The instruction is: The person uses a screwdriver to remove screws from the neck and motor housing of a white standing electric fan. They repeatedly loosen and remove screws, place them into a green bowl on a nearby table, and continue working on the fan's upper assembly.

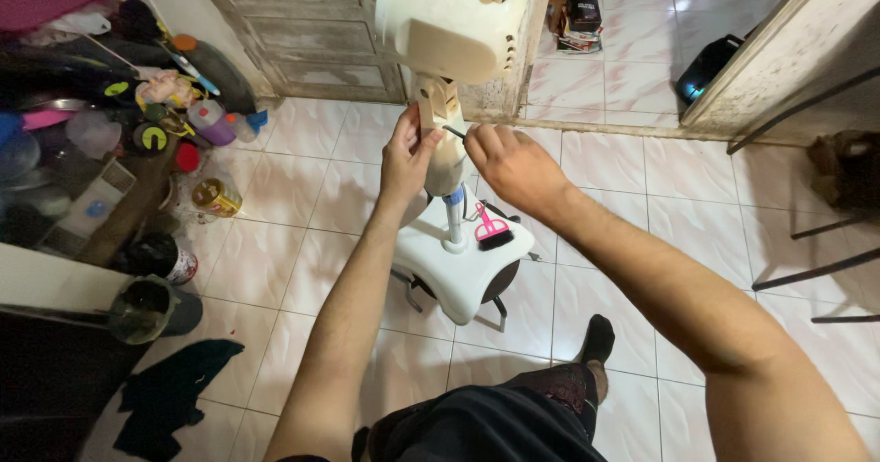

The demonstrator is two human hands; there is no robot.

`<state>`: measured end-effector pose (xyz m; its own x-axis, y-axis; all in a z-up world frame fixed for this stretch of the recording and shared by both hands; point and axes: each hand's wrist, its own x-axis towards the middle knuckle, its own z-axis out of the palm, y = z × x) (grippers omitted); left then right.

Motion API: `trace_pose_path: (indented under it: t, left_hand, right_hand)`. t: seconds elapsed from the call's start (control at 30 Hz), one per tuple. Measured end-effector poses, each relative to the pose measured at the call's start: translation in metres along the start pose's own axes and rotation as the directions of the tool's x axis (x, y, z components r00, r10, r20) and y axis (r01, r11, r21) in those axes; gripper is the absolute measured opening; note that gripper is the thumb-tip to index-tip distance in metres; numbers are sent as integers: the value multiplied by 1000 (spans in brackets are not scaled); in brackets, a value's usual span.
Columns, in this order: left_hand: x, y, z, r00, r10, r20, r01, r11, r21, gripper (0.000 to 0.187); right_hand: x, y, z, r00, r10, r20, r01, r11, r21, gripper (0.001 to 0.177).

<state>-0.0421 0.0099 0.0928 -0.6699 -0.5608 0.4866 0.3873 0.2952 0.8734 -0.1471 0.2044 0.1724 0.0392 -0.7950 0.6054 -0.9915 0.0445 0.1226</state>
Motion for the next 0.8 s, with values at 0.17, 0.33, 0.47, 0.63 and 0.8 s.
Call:
trace_pose_path:
  t: [0.17, 0.33, 0.47, 0.63, 0.8]
  left_hand:
    - [-6, 1, 3, 1000, 6, -28, -5, 999, 35, 56]
    - [-6, 0, 2, 999, 9, -32, -8, 999, 43, 57]
    - [-4, 4, 2, 1000, 11, -19, -9, 997, 81, 57]
    - [-6, 11, 5, 998, 58, -22, -55, 992, 117, 55]
    - [-11, 18, 8, 999, 35, -40, -30, 991, 130, 55]
  right_hand:
    - [8, -2, 11, 885, 368, 283, -447, 841, 304, 34]
    - [19, 10, 12, 536, 369, 759, -789, -99, 606, 29]
    - [18, 13, 1, 630, 386, 674, -746, 59, 663, 26]
    - [0, 10, -10, 978, -162, -130, 170, 984, 49, 16]
    - [0, 5, 7, 972, 178, 153, -196, 973, 119, 30]
